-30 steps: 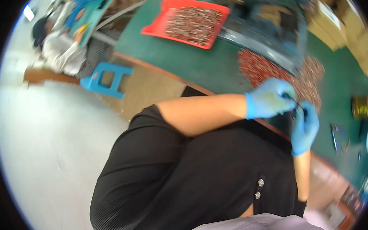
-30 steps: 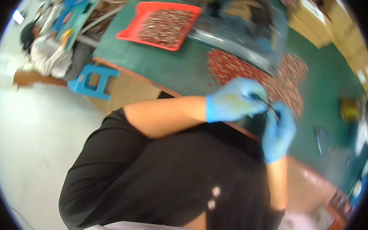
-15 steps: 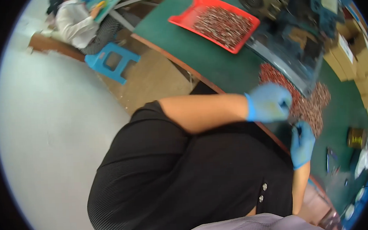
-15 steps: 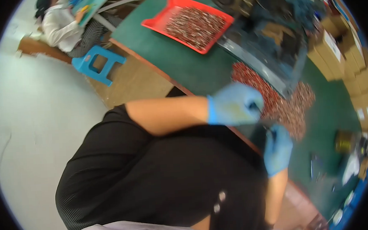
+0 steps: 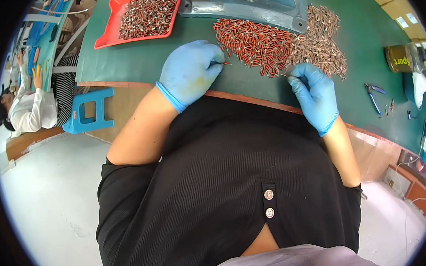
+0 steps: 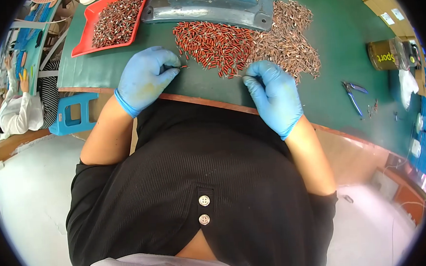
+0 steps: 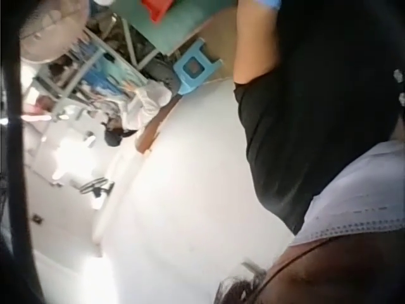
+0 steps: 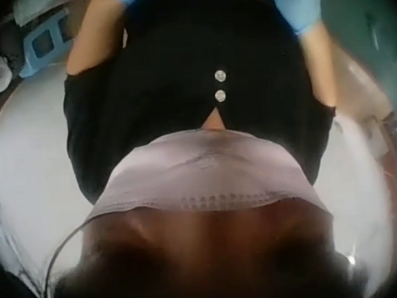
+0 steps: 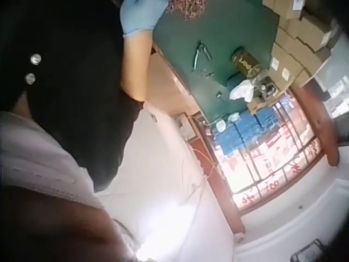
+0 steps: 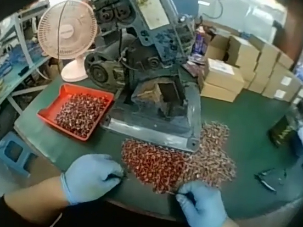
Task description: The person inspects and sorts small red industrial components by hand at a workbench, placing them into bins and cardboard boxes.
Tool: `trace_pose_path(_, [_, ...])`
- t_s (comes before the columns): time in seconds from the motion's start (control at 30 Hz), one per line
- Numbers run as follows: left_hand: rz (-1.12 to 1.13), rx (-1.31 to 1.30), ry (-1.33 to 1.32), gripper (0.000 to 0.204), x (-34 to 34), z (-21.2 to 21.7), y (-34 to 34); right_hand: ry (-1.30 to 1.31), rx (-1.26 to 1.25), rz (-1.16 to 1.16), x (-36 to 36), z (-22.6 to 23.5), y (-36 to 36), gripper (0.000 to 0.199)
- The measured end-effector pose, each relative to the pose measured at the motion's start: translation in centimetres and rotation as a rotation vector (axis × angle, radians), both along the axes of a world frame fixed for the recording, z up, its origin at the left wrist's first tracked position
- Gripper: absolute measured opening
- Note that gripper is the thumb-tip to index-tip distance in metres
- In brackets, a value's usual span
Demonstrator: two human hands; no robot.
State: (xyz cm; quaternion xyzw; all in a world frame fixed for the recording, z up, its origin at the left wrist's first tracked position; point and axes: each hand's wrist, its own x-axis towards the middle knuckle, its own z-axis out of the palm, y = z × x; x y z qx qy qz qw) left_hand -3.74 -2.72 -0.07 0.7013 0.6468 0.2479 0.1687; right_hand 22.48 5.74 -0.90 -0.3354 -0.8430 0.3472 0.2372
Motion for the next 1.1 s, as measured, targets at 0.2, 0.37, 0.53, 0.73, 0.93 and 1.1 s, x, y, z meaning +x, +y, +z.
trace_pose_path(0.2, [-0.084, 0.055, 0.173, 0.007, 1.0, -0.7, 1.4, 0.062, 0.008, 0.065, -0.3, -0.5, -0.3, 0.006])
trace_pose_path(0.37, [-0.143, -0.070, 0.257, 0.014, 0.7, -0.2, 2.0, 0.020, 0.031, 0.057, -0.6, -0.8, -0.3, 0.005])
trace_pose_path(0.53, [-0.041, -0.117, 0.190, 0.015, 0.2, -0.4, 2.3, 0.135, -0.079, 0.072, -1.7, -1.0, -0.5, 0.009])
trace_pose_path(0.73, [0.100, -0.315, -1.467, 0.008, 2.3, -1.1, 3.6, 0.220, 0.271, 0.184, -3.5, 0.3, -0.8, 0.013])
trace_pose_path(0.93, [0.048, -0.445, -1.988, 0.007, 5.6, -1.2, 3.5, 0.304, 0.646, 0.150, -5.1, 0.6, -0.3, 0.019])
trace_pose_path(1.1, [0.069, -0.555, -2.082, 0.009, 6.3, -0.9, 3.1, 0.352, 0.690, 0.074, -5.2, 0.3, 0.0, 0.021])
